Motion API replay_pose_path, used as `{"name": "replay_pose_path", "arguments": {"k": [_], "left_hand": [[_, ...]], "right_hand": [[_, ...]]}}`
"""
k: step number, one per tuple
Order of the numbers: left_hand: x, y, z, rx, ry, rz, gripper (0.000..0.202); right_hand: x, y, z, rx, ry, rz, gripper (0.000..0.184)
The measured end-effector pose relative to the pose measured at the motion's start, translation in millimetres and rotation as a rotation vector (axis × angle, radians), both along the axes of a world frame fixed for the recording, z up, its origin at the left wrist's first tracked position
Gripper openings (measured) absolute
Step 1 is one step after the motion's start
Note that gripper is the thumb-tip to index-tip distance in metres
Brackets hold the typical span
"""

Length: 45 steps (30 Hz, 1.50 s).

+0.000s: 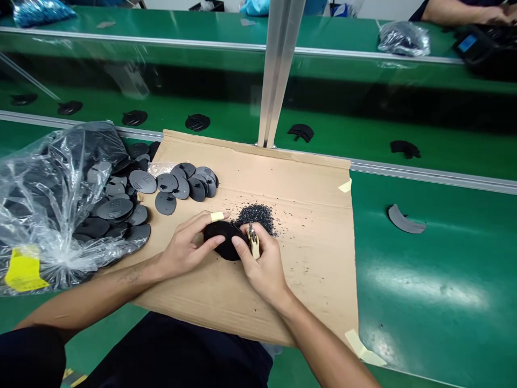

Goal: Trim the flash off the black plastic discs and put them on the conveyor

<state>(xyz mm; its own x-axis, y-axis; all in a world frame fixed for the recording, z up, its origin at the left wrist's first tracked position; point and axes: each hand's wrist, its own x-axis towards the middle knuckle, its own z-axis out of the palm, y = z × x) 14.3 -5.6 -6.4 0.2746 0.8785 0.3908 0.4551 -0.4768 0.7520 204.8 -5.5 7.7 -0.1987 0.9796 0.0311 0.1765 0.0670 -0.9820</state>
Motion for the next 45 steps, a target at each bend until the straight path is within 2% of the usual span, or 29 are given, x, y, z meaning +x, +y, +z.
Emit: {"name": "replay_pose_path", "arguments": {"k": [7,13,18,25,29,32,37,39,42,45], "left_hand": [[0,-2,-4.9,-0.148,-0.045,-0.055,0.027],[-2,-2,-1.3,-0.088,-0.052,-0.069,0.020],[-3,-1,-0.3,-0.060,-0.025,-0.066,0.019],[-5,-8,4.6,-0.058,-0.007,-0.150,0.020],[-2,-18,-0.3,-0.121,0.006,-0.103,0.025],[3,-25,-5.5,-0.131,-0.010,-0.088,0.027],[3,-27,-4.7,-0.160,-0.016,-0.100,0.025],[1,-24,-2.5,-0.135,0.003,-0.133,0.025],[-1,-18,-0.5,-0.029,0.079,-0.202,0.026],[-2,-15,-2.0,0.140,0.195,-0.212,0.026]], "right_hand": [[-1,-2,0.1,0.101,-0.073,0.007,0.017],[0,-2,-1.8,0.226,-0.102,0.032,0.011],[1,-1,-5.6,0.230,-0.125,0.047,0.009],[4,-5,-7.5,0.323,-0.151,0.082,0.000],[5,-14,-9.1,0.283,-0.137,0.085,0.009],[4,-19,-11.7,0.263,-0.103,0.038,0.015],[4,-20,-10.7,0.229,-0.089,0.039,0.019],[4,-18,-9.5,0.253,-0.112,0.067,0.016],[8,-15,-8.7,0.367,-0.169,0.127,0.005],[11,-13,-10.3,0.461,-0.221,0.173,0.010]]}}
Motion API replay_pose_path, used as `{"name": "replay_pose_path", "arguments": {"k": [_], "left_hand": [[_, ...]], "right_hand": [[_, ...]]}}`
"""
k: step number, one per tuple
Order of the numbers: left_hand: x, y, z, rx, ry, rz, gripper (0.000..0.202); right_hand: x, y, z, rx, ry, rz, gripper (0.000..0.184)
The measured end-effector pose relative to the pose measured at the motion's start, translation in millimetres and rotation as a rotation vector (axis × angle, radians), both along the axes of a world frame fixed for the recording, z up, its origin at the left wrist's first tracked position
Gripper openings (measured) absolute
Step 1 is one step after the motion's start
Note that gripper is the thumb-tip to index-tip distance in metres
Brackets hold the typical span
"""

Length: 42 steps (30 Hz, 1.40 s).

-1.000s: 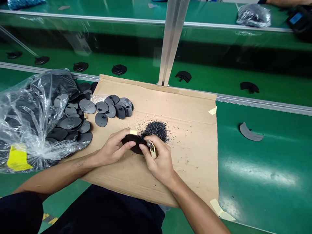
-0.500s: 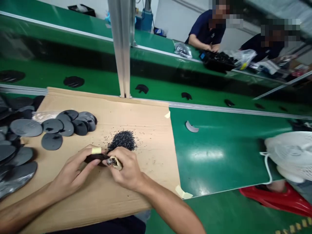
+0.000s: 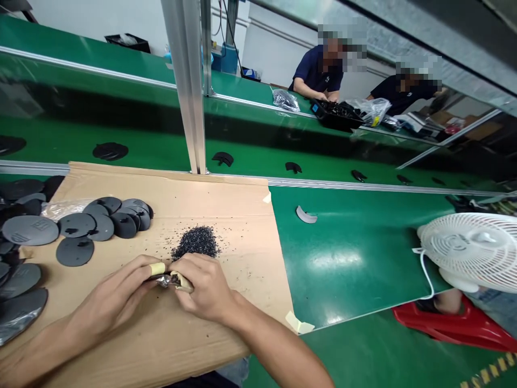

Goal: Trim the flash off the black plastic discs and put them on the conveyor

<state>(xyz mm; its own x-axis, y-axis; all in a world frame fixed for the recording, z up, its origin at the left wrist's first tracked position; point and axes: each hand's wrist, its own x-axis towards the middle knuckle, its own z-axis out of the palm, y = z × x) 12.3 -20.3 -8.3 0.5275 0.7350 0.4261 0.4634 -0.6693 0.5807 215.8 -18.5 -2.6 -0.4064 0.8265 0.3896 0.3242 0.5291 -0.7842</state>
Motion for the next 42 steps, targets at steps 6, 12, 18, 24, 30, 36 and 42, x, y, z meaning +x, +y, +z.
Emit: {"name": "replay_pose_path", "arguments": {"k": [6,12,18,24,30,36,42], "left_hand": [[-2,1,-3.6,0.051,-0.019,0.040,0.030],[-13,3,-1.5,-0.157,-0.150,0.087,0.022],[-11,5,4.9,-0.142,-0.228,0.070,0.016],[-7,9,14.4,-0.157,-0.322,0.038,0.017],[-10,21,16.1,-0.027,-0.354,-0.018,0.021],[-12,26,12.9,0.083,-0.306,-0.045,0.026],[-12,23,6.8,0.125,-0.261,-0.059,0.025]], "right_hand": [[3,0,-5.0,0.006,-0.016,0.039,0.015],[2,-3,-4.4,0.020,0.080,0.066,0.020],[1,-5,-1.5,-0.013,0.111,0.045,0.014],[-2,1,6.5,0.017,0.170,0.076,0.011],[-2,15,5.3,0.032,0.146,0.133,0.023],[0,18,4.0,0.160,0.085,0.100,0.024],[1,19,3.8,0.186,0.015,0.134,0.023]]}}
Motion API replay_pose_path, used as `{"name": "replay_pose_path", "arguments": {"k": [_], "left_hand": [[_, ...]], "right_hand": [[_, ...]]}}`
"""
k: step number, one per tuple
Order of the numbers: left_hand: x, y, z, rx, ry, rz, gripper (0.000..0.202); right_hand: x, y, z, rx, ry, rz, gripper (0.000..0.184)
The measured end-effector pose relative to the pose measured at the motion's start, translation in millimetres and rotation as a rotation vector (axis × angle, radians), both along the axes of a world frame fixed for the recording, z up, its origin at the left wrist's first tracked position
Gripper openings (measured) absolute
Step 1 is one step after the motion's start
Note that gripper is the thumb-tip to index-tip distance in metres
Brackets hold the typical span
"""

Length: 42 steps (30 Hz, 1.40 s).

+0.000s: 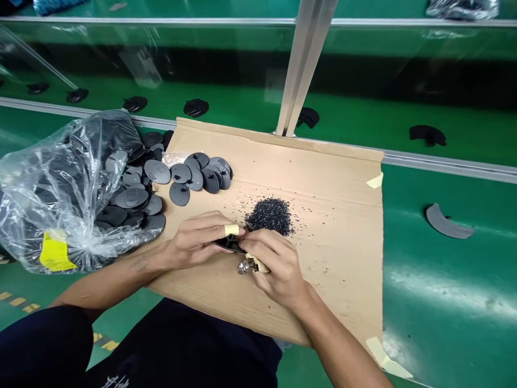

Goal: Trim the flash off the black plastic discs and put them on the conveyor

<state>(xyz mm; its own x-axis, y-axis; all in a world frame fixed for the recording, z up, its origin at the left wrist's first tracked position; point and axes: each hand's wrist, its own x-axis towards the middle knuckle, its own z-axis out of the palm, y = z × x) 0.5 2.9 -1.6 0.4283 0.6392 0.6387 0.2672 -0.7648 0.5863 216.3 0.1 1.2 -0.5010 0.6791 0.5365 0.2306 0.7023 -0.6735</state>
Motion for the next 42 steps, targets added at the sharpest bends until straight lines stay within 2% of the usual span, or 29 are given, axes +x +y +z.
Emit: {"name": "replay_pose_path", "arguments": {"k": [5,10,15,20,26,29,35,39,42], "left_hand": [[-1,-2,2.4,0.001,0.010,0.026,0.023],[-2,-1,2.9,0.003,0.013,-0.032,0.022],[-2,-3,4.4,-0.006,0.032,0.029,0.024],[-3,-1,5.7,-0.018,0.034,-0.066,0.024],[-3,-4,9.3,0.053,0.072,0.007,0.020],[-1,-3,9.5,0.019,0.058,0.005,0.022],[0,-1,9.6,-0.138,0.056,-0.035,0.028],[-4,-1,12.0,-0.150,0.041,0.027,0.031],[-6,-1,13.0,-0.141,0.045,0.052,0.025]], "right_hand": [[2,1,-2.6,-0.047,0.050,0.040,0.027],[2,-1,-3.7,-0.073,0.045,0.060,0.026],[1,1,-2.5,-0.077,0.073,0.078,0.026],[2,1,-1.7,-0.066,0.030,0.083,0.022],[1,2,-1.8,-0.069,0.052,0.077,0.023],[1,2,-4.3,-0.045,0.057,0.076,0.024],[3,2,-1.8,-0.023,0.072,0.022,0.025],[5,8,2.8,-0.060,0.081,-0.050,0.026],[8,12,1.7,0.016,-0.030,-0.155,0.023]]}}
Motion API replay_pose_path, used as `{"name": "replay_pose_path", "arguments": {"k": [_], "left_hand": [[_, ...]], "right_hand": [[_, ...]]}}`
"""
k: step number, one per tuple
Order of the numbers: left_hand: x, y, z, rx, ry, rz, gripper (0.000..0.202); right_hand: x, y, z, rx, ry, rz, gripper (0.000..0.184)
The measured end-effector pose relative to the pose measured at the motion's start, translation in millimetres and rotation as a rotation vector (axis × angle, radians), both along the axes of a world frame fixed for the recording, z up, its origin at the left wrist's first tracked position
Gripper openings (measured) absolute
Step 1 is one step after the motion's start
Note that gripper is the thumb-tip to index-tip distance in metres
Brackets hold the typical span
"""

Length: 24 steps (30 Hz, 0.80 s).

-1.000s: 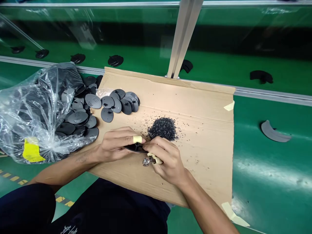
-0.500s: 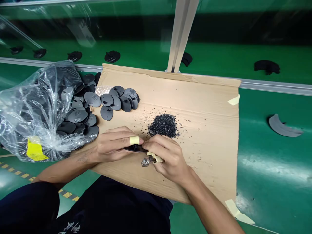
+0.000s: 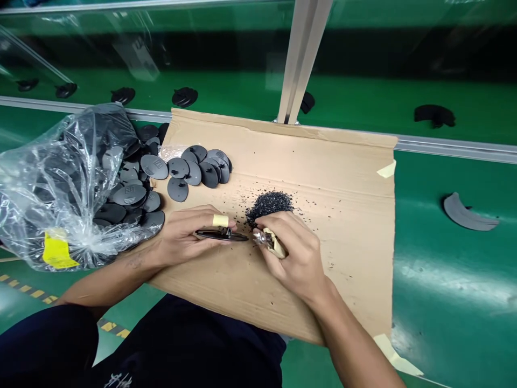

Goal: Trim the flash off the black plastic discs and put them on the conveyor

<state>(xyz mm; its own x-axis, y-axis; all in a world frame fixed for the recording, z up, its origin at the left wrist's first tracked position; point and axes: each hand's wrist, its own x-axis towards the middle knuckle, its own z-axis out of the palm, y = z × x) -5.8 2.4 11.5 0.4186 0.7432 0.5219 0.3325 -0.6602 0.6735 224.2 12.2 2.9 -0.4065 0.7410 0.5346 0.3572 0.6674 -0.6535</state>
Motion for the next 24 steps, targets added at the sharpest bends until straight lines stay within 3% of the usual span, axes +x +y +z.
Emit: {"name": "replay_pose_path", "arguments": {"k": [7,24], "left_hand": [[1.3,0.4,-4.4,0.045,-0.016,-0.056,0.019],[4.6,-3.4,-8.6,0.024,-0.031,-0.065,0.019]], "right_hand": [[1.7,-0.1,-4.4,0.214,-0.404,-0.087,0.020],[-3.5,-5.1,0.1,0.301,-0.527,-0.172,0.014]]}}
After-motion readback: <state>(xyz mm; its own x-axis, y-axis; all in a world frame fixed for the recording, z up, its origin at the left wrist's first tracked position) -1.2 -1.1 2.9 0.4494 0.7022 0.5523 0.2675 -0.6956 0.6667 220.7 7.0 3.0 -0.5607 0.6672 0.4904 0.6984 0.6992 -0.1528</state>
